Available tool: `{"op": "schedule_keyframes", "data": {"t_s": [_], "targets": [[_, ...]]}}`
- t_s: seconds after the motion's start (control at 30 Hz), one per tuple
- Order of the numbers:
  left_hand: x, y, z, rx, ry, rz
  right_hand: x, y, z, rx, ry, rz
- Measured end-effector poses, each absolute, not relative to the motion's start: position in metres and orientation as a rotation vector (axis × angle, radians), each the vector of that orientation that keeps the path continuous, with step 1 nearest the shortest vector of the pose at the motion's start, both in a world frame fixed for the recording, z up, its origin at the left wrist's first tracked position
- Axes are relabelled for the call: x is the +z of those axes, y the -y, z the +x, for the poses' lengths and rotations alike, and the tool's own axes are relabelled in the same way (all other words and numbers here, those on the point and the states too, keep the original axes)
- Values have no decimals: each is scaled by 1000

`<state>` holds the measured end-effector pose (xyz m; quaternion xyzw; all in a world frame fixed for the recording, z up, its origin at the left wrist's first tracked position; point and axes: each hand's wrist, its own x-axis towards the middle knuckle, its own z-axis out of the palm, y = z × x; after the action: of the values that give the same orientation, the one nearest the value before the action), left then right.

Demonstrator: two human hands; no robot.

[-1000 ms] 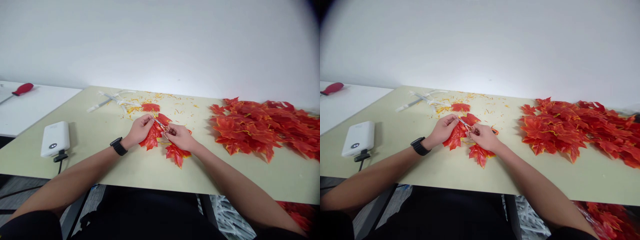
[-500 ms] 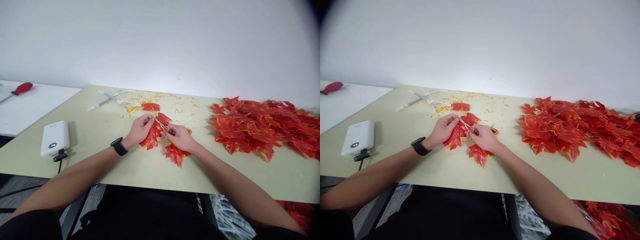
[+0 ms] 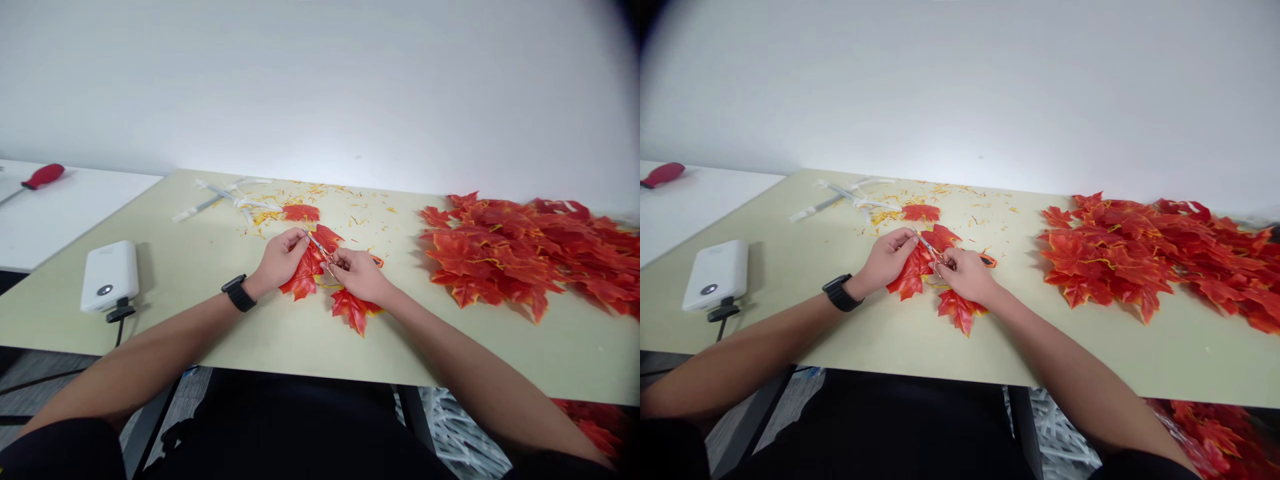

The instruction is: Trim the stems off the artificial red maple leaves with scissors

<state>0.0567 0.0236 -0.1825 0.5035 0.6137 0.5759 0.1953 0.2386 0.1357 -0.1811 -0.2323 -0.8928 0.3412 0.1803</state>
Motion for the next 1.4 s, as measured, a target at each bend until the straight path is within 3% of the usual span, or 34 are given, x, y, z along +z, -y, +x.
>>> {"op": "schedule_keyframes", "data": {"t_s": [1.4], "targets": [[-189,-25,57,1599,-1706,1422,-177,-131,240,896,2575,-680]]}}
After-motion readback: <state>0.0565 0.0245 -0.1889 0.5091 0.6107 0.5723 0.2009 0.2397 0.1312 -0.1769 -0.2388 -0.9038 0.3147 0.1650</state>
